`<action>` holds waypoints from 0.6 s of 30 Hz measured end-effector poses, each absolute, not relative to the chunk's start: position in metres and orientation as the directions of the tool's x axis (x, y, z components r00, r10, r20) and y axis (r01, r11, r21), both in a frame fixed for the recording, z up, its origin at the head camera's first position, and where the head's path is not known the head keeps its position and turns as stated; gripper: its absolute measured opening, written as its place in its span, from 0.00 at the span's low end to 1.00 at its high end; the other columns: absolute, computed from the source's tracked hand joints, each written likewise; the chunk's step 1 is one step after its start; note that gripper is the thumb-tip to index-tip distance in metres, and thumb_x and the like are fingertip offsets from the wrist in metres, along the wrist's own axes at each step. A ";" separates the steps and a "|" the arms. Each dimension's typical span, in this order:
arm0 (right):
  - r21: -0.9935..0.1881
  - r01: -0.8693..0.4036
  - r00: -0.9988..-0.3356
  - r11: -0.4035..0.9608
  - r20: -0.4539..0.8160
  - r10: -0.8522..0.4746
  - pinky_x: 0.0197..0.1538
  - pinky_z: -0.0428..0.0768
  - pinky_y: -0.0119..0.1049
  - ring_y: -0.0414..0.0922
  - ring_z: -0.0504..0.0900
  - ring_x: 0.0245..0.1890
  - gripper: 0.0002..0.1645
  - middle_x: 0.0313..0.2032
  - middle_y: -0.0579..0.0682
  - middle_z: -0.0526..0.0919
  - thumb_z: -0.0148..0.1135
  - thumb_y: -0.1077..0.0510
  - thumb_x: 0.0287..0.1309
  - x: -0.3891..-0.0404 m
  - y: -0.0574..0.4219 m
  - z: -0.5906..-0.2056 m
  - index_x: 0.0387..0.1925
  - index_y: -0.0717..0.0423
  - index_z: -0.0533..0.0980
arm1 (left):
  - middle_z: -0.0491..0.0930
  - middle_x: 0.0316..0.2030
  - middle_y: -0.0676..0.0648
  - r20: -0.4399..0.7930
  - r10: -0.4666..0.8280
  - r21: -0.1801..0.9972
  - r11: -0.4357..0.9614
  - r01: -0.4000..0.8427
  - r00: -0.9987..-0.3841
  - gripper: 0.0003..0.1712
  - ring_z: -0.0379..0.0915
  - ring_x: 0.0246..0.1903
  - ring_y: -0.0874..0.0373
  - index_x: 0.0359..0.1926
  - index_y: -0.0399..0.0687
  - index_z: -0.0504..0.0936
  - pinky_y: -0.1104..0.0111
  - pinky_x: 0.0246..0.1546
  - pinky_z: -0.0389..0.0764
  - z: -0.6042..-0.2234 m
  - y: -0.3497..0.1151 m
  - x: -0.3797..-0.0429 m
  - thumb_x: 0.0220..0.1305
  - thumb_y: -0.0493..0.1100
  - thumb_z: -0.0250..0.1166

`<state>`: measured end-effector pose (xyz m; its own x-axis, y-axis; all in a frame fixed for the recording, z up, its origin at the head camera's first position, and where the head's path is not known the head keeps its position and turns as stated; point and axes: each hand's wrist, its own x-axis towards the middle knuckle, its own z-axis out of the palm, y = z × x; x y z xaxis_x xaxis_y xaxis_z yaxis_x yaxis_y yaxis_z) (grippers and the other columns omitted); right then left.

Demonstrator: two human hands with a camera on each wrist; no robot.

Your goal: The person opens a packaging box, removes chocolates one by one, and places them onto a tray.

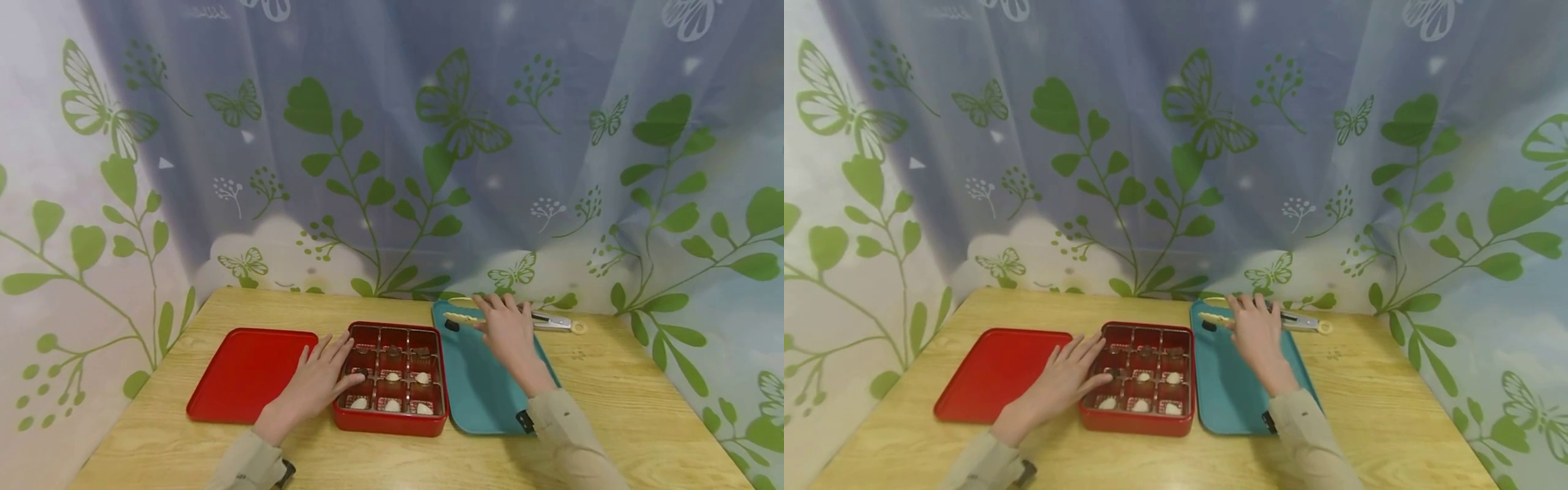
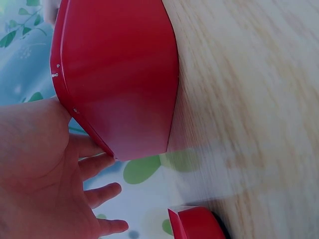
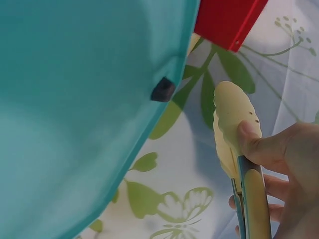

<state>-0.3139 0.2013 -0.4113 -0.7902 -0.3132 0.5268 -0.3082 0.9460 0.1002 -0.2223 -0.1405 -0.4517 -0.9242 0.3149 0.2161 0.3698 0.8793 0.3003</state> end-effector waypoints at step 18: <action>0.375 -0.507 -0.651 0.776 0.424 -0.629 0.41 0.65 0.46 0.48 0.71 0.45 0.34 0.49 0.45 0.77 0.69 0.46 0.46 -0.297 0.140 -0.377 0.58 0.40 0.72 | 0.52 0.70 0.46 0.212 0.312 0.299 0.882 0.365 -0.926 0.42 0.43 0.68 0.42 0.68 0.44 0.58 0.38 0.61 0.47 -0.451 -0.140 -0.222 0.62 0.64 0.51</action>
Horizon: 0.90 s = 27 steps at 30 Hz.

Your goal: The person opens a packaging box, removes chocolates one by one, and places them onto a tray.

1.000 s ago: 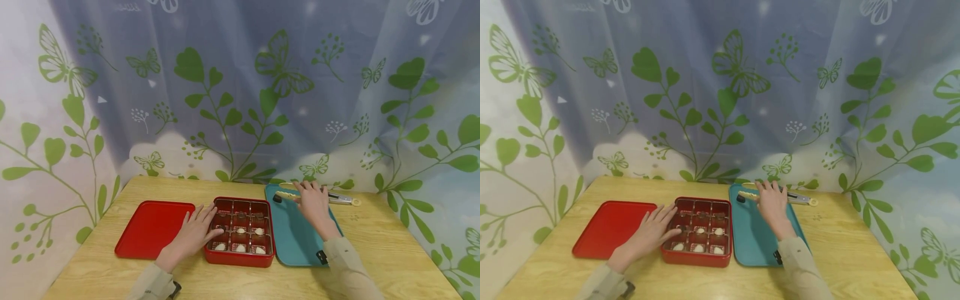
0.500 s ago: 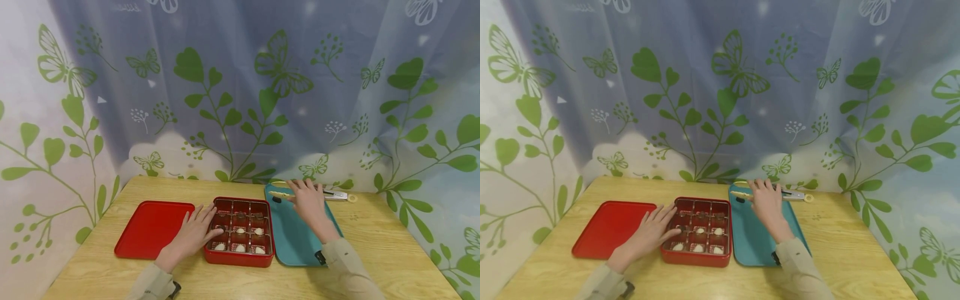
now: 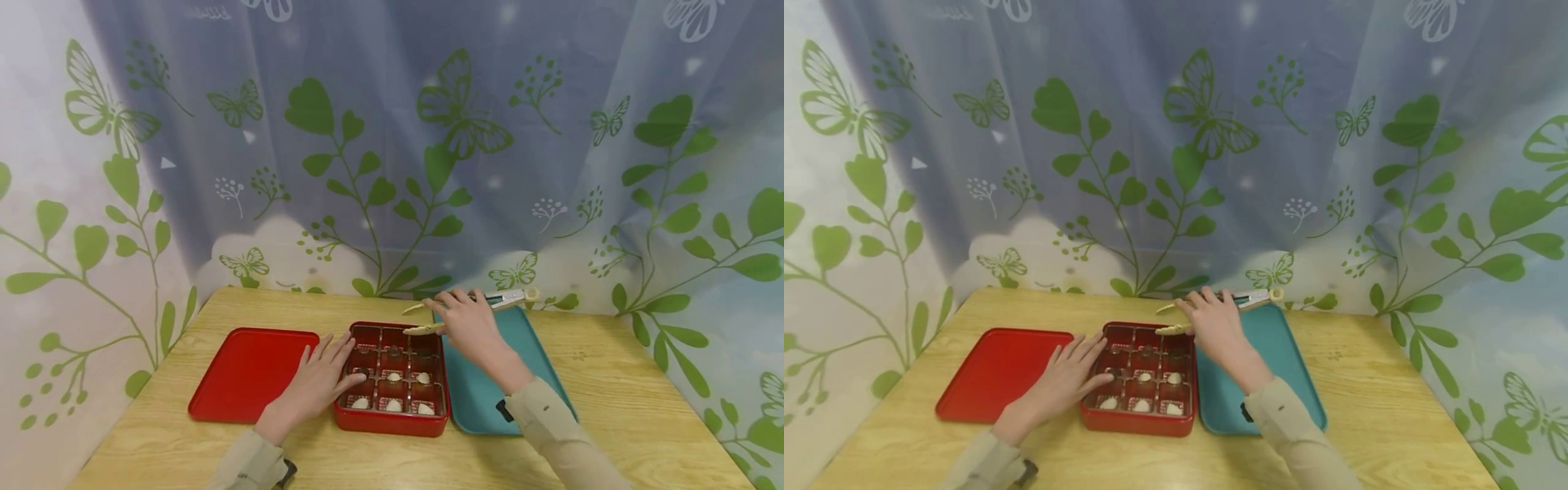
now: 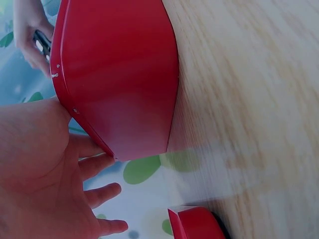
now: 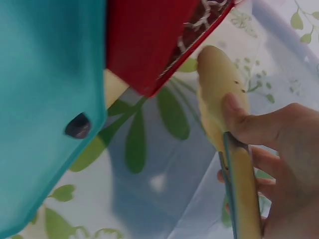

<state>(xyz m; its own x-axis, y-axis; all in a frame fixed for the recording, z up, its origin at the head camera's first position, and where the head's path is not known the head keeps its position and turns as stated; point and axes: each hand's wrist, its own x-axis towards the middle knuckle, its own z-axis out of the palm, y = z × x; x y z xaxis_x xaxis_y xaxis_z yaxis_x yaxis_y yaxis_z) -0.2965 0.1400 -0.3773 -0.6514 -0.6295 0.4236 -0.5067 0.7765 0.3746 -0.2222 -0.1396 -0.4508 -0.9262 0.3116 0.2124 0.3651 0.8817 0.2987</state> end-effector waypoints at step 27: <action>0.732 -0.484 -0.672 0.479 0.040 -0.740 0.62 0.61 0.47 0.43 0.69 0.56 0.14 0.47 0.36 0.80 0.69 0.45 0.46 -0.295 0.048 -0.365 0.39 0.35 0.82 | 0.55 0.69 0.45 0.226 0.312 0.283 0.885 0.369 -0.923 0.41 0.45 0.67 0.41 0.68 0.44 0.60 0.38 0.60 0.49 -0.451 -0.141 -0.223 0.61 0.65 0.51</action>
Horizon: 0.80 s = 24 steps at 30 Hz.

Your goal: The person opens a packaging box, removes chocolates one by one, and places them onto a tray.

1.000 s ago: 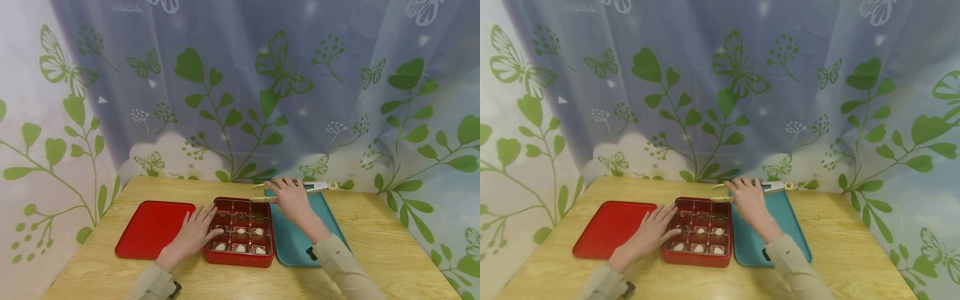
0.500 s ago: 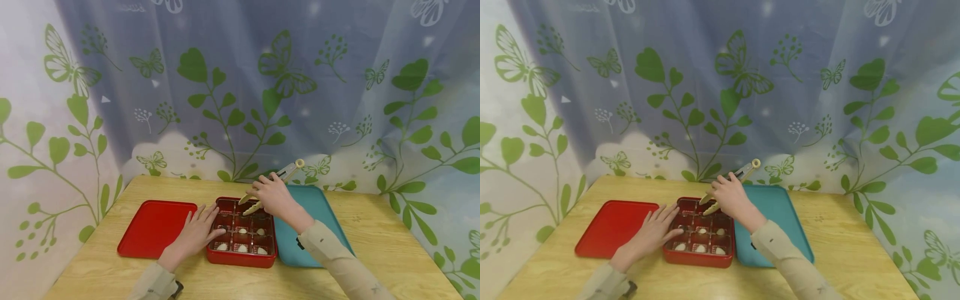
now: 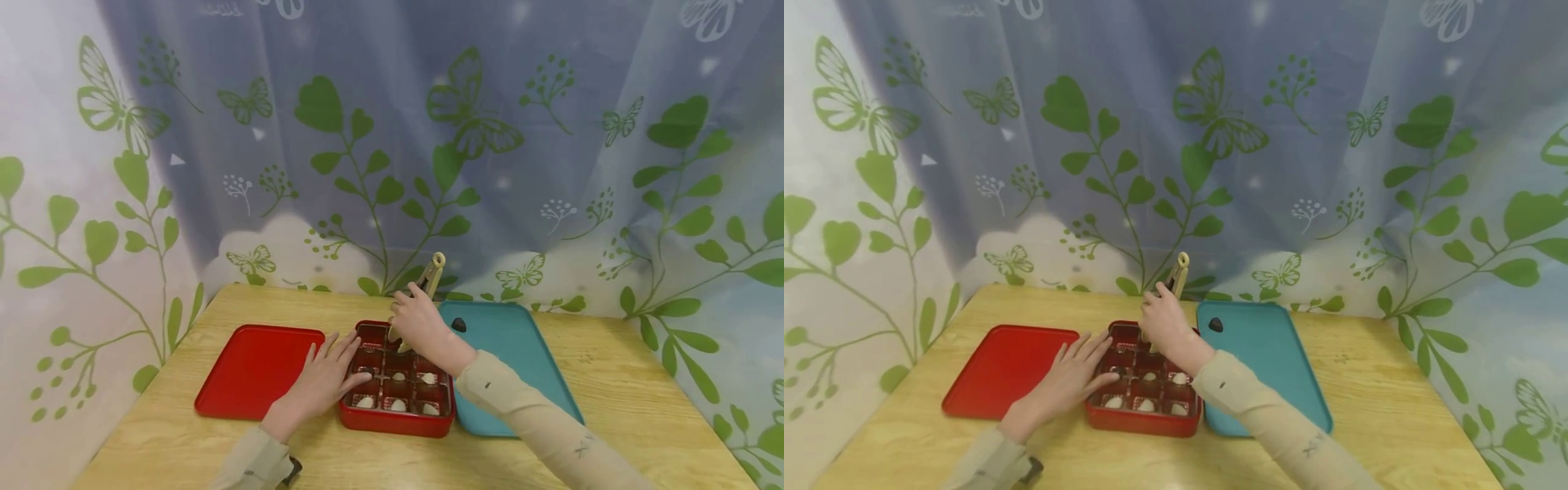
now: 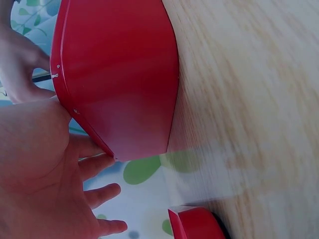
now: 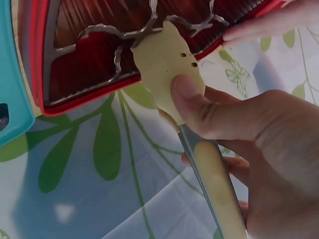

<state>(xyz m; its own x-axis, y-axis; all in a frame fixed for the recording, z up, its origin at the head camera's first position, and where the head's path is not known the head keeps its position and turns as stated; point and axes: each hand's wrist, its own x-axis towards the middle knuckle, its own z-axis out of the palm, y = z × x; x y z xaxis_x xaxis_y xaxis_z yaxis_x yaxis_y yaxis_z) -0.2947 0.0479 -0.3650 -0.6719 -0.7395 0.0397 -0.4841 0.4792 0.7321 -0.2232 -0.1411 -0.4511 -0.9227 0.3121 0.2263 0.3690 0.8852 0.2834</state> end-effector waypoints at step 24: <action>0.656 -0.502 -0.614 0.564 0.189 -0.767 0.55 0.66 0.49 0.43 0.72 0.48 0.13 0.40 0.37 0.81 0.70 0.50 0.46 -0.295 0.068 -0.377 0.37 0.34 0.82 | 0.55 0.69 0.46 0.239 0.307 0.236 0.902 0.362 -0.921 0.41 0.45 0.68 0.42 0.67 0.44 0.61 0.39 0.61 0.50 -0.451 -0.140 -0.223 0.62 0.65 0.50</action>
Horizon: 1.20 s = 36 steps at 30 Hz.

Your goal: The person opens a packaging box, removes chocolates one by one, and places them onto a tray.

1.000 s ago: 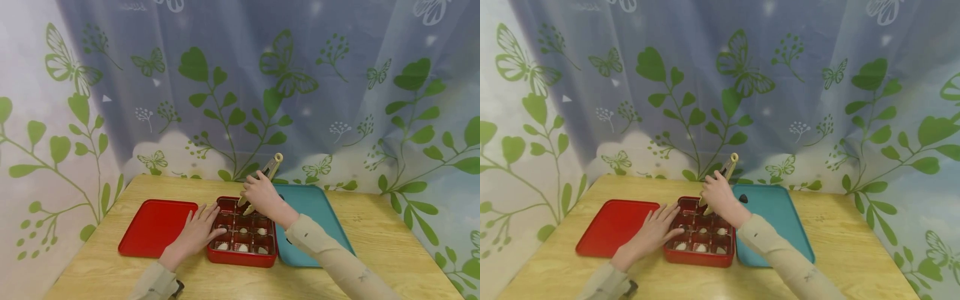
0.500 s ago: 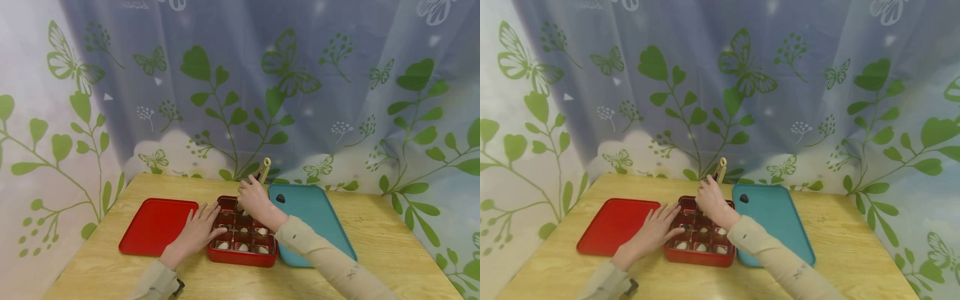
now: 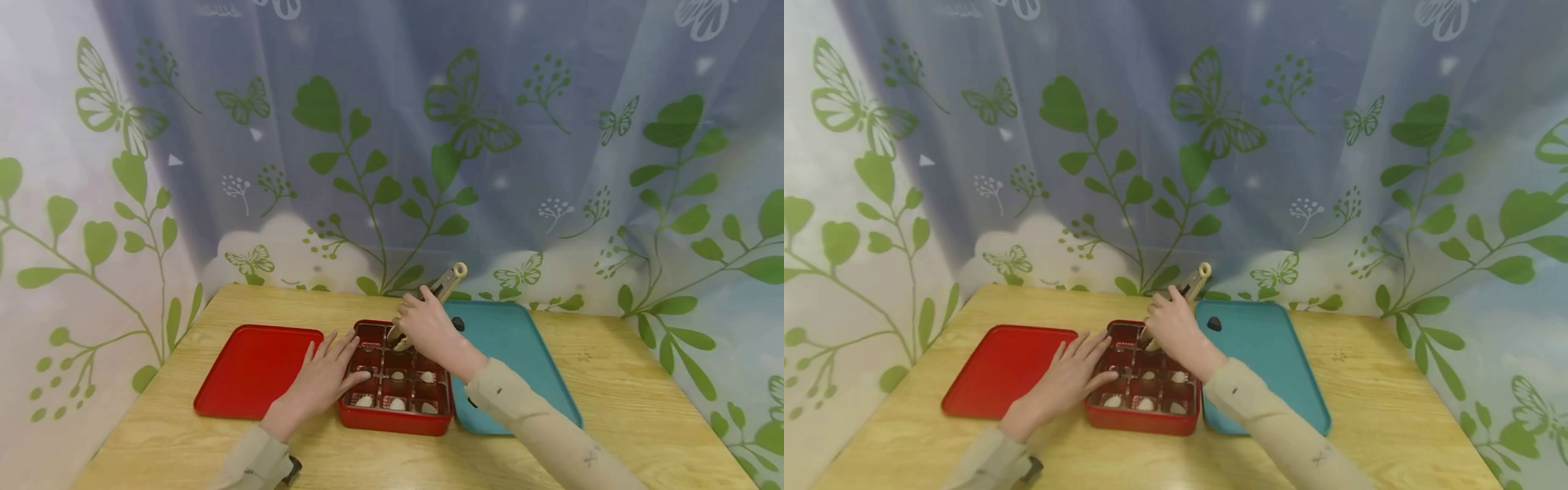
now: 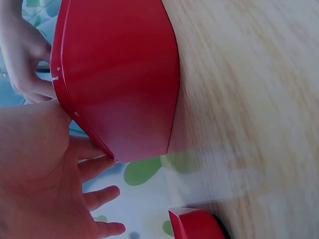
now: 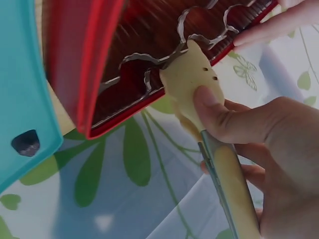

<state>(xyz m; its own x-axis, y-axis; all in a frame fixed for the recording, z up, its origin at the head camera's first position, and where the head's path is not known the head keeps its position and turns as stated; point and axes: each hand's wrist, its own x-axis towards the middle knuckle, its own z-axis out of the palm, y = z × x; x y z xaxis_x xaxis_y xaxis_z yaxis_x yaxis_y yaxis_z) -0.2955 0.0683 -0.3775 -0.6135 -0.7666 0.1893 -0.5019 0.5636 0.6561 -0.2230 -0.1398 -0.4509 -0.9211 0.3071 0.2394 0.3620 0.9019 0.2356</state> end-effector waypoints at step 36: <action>0.273 -0.338 -0.666 0.901 0.606 -0.434 0.41 0.63 0.50 0.50 0.71 0.45 0.35 0.48 0.47 0.78 0.63 0.67 0.44 -0.300 0.195 -0.390 0.57 0.41 0.73 | 0.53 0.69 0.46 0.220 0.315 0.270 0.890 0.367 -0.923 0.42 0.42 0.69 0.42 0.69 0.44 0.58 0.39 0.62 0.47 -0.454 -0.140 -0.224 0.62 0.65 0.49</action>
<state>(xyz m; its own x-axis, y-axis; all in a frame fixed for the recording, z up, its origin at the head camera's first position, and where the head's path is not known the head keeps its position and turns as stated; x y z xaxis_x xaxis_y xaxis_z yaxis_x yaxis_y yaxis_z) -0.2996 0.1948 -0.3902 -0.6663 -0.4340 0.6064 -0.3384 0.9006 0.2728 -0.2238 -0.1402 -0.4539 -0.9234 0.3146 0.2200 0.3675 0.8901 0.2695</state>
